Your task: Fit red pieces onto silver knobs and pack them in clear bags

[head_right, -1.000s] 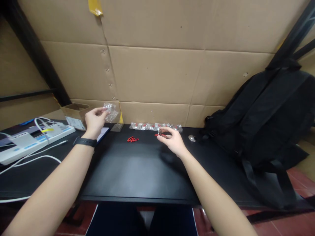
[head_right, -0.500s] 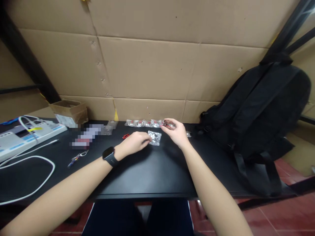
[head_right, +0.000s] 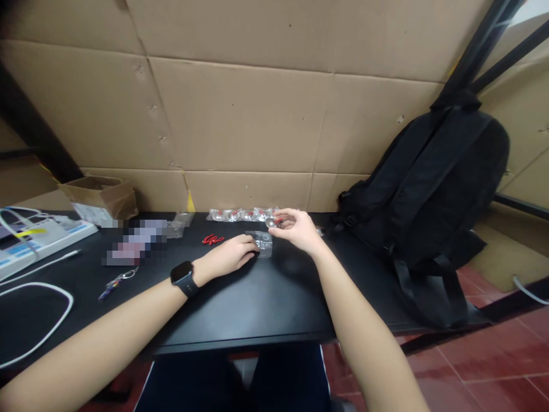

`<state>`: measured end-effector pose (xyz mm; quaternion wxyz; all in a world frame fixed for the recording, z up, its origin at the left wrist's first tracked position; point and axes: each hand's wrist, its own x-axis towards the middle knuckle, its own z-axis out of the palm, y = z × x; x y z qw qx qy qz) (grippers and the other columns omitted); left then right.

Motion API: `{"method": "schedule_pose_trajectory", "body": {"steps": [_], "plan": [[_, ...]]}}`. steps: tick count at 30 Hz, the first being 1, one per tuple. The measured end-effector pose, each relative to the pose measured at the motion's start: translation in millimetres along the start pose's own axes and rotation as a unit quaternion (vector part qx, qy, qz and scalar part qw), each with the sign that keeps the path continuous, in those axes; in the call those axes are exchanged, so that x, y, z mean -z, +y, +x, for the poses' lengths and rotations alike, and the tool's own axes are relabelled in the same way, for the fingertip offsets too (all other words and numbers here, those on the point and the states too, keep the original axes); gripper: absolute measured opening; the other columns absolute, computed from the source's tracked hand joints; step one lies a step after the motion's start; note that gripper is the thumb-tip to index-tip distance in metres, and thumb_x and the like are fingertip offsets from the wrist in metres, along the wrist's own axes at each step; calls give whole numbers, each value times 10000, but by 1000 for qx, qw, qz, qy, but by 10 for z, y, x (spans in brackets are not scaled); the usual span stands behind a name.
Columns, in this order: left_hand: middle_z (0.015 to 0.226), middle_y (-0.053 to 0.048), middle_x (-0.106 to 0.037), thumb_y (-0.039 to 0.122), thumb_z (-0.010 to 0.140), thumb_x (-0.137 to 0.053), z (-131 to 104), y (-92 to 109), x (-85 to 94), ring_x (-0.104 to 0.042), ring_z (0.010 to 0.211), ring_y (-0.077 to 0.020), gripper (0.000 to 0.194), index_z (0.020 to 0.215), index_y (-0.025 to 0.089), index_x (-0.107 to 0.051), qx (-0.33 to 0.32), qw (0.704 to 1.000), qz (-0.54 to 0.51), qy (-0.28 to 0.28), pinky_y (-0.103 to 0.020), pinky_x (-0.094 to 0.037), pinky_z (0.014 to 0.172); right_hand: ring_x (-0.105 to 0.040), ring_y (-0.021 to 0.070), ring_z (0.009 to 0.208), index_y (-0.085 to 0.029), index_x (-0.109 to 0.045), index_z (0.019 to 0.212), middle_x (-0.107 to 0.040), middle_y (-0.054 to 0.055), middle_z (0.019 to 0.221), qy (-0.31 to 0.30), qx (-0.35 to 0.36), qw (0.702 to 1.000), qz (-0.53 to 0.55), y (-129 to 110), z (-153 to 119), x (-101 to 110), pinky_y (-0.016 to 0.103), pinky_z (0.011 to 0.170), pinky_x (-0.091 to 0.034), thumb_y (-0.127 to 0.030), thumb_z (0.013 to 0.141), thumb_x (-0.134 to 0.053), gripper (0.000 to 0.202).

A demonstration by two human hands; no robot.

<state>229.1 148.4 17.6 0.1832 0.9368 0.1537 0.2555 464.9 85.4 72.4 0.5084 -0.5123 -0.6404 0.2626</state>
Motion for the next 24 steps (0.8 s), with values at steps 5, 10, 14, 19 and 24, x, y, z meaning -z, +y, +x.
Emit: {"method": "schedule_pose_trajectory", "body": {"steps": [5,10,14,19,24], "plan": [[1192,-121,-678,173,947,-494,-1,-8,-46,-641,1120,-250,290,1170,193,-679,-3,999,39,-18,-395,-486,1040,-714,215,833,-129,-759,1023,-766,92,916,-132,-49,990,-27,-11,-41,36,360,838,-586,-394,574,-902,541],[1287,-121,-625,221,980,-473,-22,-28,-80,-590,1217,-242,329,1279,185,-604,5,993,122,-11,-406,-469,1085,-688,191,727,-139,-787,878,-753,51,768,-126,-67,977,-160,97,-25,-36,275,682,-540,-429,583,-878,423],[1303,-136,-620,247,973,-492,-26,-32,-99,-585,1230,-258,352,1304,163,-578,14,989,146,0,-414,-463,1096,-664,170,659,-148,-799,847,-744,29,712,-101,-49,970,-217,108,-28,-161,244,605,-480,-397,604,-856,352],[1284,-136,-631,231,927,-549,-16,-2,-100,-603,1197,-268,375,1295,157,-560,33,989,142,18,-410,-490,1058,-640,153,601,-151,-799,797,-717,11,625,-83,-26,960,-264,96,-57,-339,236,552,-423,-360,647,-826,259],[1253,-132,-637,191,893,-571,9,8,-58,-604,1176,-269,368,1259,160,-571,23,990,134,29,-411,-485,1044,-665,163,637,-142,-782,765,-744,40,699,-42,-10,957,-288,174,-52,-512,244,613,-462,-297,625,-858,222]]}}
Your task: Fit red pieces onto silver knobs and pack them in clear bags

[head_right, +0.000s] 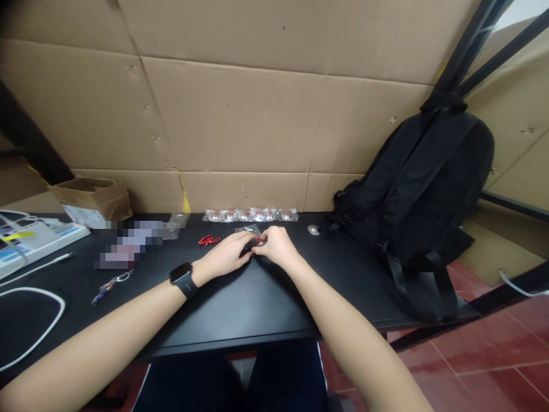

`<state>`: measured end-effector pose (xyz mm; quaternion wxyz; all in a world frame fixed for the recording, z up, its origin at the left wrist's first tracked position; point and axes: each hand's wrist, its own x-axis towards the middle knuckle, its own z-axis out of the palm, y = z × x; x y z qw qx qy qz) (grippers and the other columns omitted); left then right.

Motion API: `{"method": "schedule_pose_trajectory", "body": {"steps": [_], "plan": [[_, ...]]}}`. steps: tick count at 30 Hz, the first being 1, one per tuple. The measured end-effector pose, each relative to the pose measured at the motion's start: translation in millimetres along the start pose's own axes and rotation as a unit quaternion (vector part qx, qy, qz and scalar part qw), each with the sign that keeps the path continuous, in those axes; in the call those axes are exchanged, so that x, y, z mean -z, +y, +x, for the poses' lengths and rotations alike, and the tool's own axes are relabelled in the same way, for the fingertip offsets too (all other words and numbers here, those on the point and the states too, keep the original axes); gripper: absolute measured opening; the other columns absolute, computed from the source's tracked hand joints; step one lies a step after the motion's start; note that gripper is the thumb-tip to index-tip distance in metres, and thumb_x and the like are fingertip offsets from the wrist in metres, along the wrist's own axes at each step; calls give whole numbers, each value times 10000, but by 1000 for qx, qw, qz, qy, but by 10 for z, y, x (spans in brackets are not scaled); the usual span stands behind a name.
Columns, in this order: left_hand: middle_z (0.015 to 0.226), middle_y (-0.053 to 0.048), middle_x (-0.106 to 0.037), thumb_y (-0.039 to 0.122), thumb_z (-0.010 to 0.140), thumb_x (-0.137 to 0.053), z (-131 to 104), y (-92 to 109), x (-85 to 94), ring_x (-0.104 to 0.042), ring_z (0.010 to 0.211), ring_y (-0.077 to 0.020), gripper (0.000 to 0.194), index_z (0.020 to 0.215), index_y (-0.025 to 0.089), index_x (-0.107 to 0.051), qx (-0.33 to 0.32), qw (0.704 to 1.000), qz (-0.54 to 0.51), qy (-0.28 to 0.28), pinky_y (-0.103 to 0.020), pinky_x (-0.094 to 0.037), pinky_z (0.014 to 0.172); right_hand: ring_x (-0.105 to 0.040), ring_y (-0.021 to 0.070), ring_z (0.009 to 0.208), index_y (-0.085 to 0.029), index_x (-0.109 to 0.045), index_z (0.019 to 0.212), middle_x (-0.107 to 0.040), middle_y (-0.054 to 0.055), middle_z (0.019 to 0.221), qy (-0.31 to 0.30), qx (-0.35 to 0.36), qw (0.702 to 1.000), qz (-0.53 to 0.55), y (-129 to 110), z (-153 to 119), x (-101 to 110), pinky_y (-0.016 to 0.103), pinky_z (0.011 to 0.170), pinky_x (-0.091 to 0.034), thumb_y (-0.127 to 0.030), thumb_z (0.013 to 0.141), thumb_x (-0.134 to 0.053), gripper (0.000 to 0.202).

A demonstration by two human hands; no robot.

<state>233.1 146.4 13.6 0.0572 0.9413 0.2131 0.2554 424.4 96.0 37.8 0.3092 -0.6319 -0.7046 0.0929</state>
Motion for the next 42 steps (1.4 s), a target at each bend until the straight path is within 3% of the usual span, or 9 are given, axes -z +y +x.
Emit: {"method": "schedule_pose_trajectory", "body": {"steps": [9,12,14,19,23,27,31,36,42], "plan": [[1283,-88,-631,201,840,-604,17,-15,33,-595,1194,-263,384,1223,224,-589,65,998,-19,-12,-413,-457,985,-695,167,676,-169,-766,766,-747,58,823,53,34,997,52,22,23,-210,265,670,-544,-294,713,-843,156],[1306,-79,-631,196,821,-604,13,-19,20,-580,1228,-271,413,1231,238,-586,96,995,-19,-9,-430,-420,975,-717,175,706,-177,-769,789,-754,61,877,37,45,996,62,31,9,-230,271,704,-574,-201,734,-782,61],[1334,-79,-623,195,803,-610,8,-31,22,-567,1251,-278,461,1260,243,-571,104,994,-21,-9,-433,-402,972,-733,182,738,-177,-772,832,-761,64,908,24,46,996,73,32,0,-224,272,735,-590,-141,728,-746,113],[1369,-82,-605,128,746,-579,0,-33,44,-567,1252,-280,569,1303,242,-547,108,994,-27,-8,-431,-393,969,-746,177,727,-172,-750,820,-757,46,831,9,25,992,121,4,1,-201,260,725,-604,-179,751,-766,71],[1313,-64,-630,29,683,-508,10,-18,7,-603,1186,-250,597,1237,240,-576,93,995,-42,2,-412,-427,969,-700,141,656,-166,-720,748,-714,34,795,43,63,993,86,-18,27,-237,240,669,-570,-175,754,-777,58],[1364,-96,-589,61,739,-537,28,-5,-15,-553,1256,-254,555,1271,219,-559,68,996,-56,8,-393,-440,1040,-660,131,643,-168,-708,727,-688,26,762,44,84,995,25,-18,40,-265,239,664,-533,-155,771,-751,63],[1342,-138,-577,160,817,-566,4,49,160,-516,1274,-314,464,1280,203,-561,95,994,26,40,-472,-438,1038,-655,136,637,-167,-721,762,-688,25,756,23,85,996,20,-11,28,-253,240,659,-524,-151,772,-724,19],[1134,-98,-684,335,852,-621,-147,132,438,-647,1087,-291,287,1114,234,-679,19,993,11,-116,-405,-476,982,-665,139,652,-159,-748,806,-709,53,830,11,76,997,25,-8,13,-250,243,669,-537,-115,775,-687,81],[1334,-133,-637,479,881,-608,-225,275,425,-647,1131,-326,488,1292,217,-626,44,981,67,-179,-413,-480,948,-659,148,715,-178,-749,832,-710,50,855,1,82,997,10,32,20,-237,248,701,-521,-129,807,-692,79]]}}
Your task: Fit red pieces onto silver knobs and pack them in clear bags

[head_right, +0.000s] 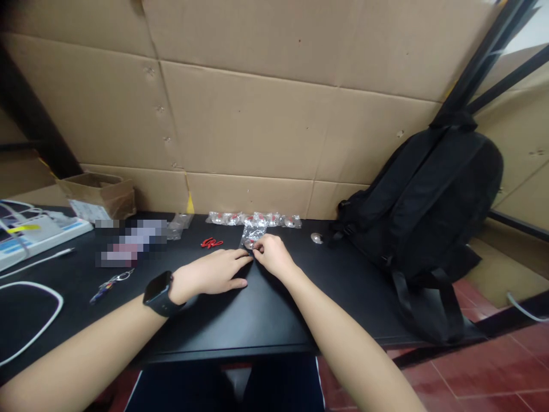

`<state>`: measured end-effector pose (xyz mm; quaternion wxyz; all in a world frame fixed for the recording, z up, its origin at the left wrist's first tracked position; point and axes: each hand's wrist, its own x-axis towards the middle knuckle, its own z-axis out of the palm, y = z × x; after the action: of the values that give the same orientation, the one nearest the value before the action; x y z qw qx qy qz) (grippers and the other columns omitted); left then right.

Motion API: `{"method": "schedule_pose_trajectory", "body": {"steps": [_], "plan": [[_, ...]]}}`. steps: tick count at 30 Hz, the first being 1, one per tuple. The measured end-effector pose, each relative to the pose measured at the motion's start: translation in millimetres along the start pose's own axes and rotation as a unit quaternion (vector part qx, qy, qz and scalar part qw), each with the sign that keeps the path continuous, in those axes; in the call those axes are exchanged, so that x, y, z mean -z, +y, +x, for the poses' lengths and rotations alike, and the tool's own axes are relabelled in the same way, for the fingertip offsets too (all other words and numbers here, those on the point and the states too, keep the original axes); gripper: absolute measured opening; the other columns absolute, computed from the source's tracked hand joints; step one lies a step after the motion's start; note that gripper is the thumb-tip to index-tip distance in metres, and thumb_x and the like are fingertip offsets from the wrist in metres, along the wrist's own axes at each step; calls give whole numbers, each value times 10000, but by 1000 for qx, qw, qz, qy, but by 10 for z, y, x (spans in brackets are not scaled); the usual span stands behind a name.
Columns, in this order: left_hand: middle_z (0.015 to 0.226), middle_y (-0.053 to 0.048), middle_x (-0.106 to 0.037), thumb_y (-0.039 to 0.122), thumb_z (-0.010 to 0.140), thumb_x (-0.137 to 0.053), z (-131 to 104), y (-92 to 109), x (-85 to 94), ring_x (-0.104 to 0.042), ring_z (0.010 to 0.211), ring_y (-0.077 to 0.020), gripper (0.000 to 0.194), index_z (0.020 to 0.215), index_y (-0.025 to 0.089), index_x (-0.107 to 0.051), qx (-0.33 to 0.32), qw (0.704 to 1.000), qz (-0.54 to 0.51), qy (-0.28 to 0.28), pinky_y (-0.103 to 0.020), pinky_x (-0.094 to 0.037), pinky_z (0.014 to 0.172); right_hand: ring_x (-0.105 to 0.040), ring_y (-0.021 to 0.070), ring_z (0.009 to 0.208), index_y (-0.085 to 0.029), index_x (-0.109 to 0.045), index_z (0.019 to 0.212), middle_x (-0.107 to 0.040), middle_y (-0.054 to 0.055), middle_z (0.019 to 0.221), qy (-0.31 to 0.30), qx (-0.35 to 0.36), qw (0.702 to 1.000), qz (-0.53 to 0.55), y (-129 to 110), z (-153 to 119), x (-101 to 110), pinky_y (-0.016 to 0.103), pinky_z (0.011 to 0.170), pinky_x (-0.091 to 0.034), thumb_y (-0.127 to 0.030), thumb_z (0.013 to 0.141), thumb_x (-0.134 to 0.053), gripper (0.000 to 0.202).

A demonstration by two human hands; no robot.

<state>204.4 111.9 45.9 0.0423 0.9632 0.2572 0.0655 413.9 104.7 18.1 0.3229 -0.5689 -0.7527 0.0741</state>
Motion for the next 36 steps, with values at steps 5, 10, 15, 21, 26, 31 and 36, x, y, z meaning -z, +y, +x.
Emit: {"method": "schedule_pose_trajectory", "body": {"steps": [5,10,15,21,26,31,36], "plan": [[1475,-125,-540,580,927,-509,36,-2,-3,-592,1242,-335,618,1440,236,-501,-16,999,-11,-34,-438,-434,1015,-612,144,744,-195,-701,777,-680,16,812,11,6,1000,-28,54,22,11,245,700,-467,-157,790,-739,56],[1541,-128,-468,580,936,-494,26,-16,-34,-534,1316,-346,622,1472,267,-455,-15,999,-26,-44,-472,-385,1057,-575,127,666,-183,-640,709,-650,-5,721,23,6,1000,3,44,30,18,230,643,-438,-166,774,-734,116],[1523,-132,-490,547,918,-545,27,18,-40,-505,1342,-358,588,1441,281,-496,-25,999,-29,-28,-502,-371,1066,-608,120,633,-183,-655,756,-660,-17,683,5,2,998,56,22,9,33,216,634,-461,-70,765,-650,114],[1471,-93,-555,556,884,-592,25,-16,-18,-536,1315,-328,555,1381,312,-564,-46,996,-70,-25,-464,-391,1054,-591,113,630,-189,-627,747,-660,-23,703,30,-13,999,39,43,43,13,216,632,-443,-130,784,-716,113],[1489,-68,-539,597,882,-583,11,-18,-27,-522,1328,-321,581,1402,338,-553,-64,994,-79,-43,-453,-380,1070,-567,115,676,-197,-601,758,-654,-24,776,43,-41,998,-30,115,73,-2,220,632,-398,-228,759,-790,192],[1465,-45,-563,613,814,-665,1,5,-24,-463,1372,-333,617,1380,387,-565,-81,991,-96,-38,-501,-339,1104,-567,133,761,-217,-583,808,-639,-20,852,51,-40,995,-81,81,62,-25,231,653,-378,-254,773,-773,197],[1397,-17,-621,626,812,-665,-17,34,7,-409,1410,-324,604,1372,423,-562,-109,986,-116,-51,-512,-311,1126,-562,152,789,-228,-583,863,-629,-1,910,58,-28,990,-128,5,48,-12,245,635,-354,-234,789,-744,177]]}}
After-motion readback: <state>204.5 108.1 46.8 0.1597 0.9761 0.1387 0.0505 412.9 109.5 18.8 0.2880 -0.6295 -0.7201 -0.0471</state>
